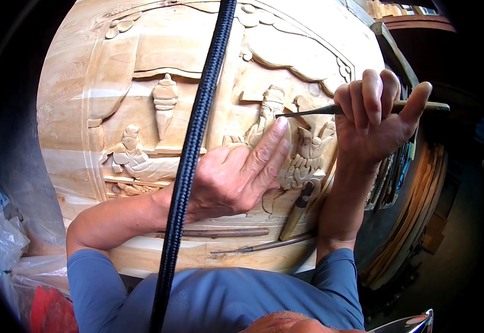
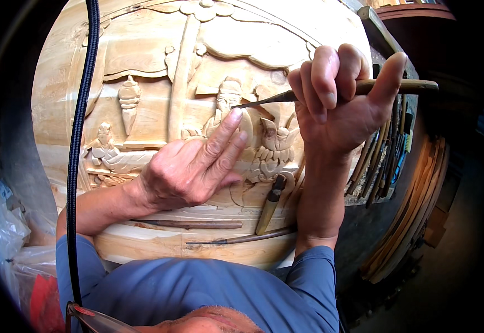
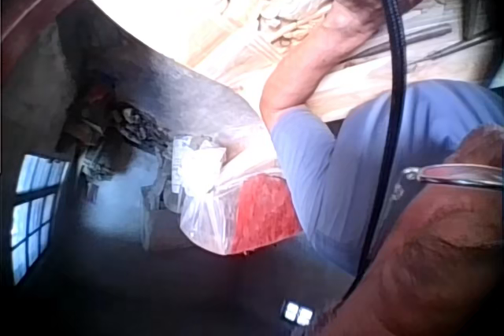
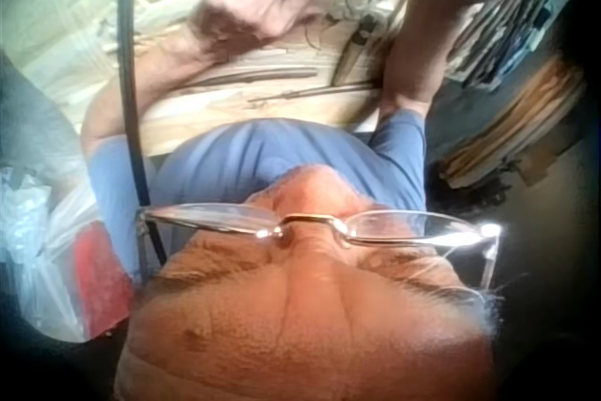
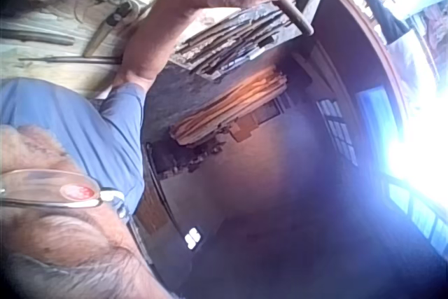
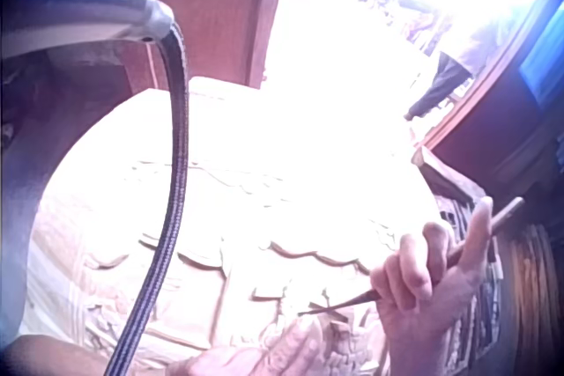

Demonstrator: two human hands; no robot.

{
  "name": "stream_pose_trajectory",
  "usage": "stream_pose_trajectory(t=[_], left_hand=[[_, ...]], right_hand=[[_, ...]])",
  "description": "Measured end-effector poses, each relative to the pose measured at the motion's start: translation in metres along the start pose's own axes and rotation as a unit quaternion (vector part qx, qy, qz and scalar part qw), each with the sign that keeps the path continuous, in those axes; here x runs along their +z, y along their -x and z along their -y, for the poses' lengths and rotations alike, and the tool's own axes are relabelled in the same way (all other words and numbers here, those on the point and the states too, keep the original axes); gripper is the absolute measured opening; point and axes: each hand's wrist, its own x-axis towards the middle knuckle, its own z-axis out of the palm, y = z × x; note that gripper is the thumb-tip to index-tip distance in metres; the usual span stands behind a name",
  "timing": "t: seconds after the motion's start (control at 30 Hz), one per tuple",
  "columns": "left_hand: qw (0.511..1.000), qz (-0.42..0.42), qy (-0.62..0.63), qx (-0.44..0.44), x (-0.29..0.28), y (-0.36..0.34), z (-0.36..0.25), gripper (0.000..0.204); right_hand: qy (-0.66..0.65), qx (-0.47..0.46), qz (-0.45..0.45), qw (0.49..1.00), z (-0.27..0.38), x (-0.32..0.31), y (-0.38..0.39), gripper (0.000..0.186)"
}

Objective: The person carves intricate details into a large wooden relief using various handheld chisels and gauges.

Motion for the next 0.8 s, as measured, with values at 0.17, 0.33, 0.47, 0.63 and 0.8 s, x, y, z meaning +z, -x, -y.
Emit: stream_pose_trajectory(t=[0.17,0.33,0.47,0.63,0.8], left_hand=[[1.000,0.009,-0.009,0.010,-0.001,0.000,0.000,0.062],[1.000,0.003,-0.011,0.010,0.001,0.001,-0.001,0.062],[1.000,-0.008,-0.014,0.009,0.005,0.002,-0.001,0.060],[0.999,-0.014,-0.030,0.015,0.004,0.002,-0.002,0.058],[1.000,-0.014,-0.023,0.014,0.007,0.002,-0.002,0.055]], right_hand=[[0.012,-0.005,-0.009,1.000,0.000,0.001,0.000,0.075],[0.012,-0.007,0.000,1.000,-0.001,0.000,0.000,0.075],[0.026,-0.004,0.000,1.000,-0.002,0.001,0.000,0.074],[0.075,-0.002,-0.009,0.997,-0.001,0.010,0.000,0.074],[0.079,-0.001,0.006,0.997,0.000,0.010,0.000,0.074]])
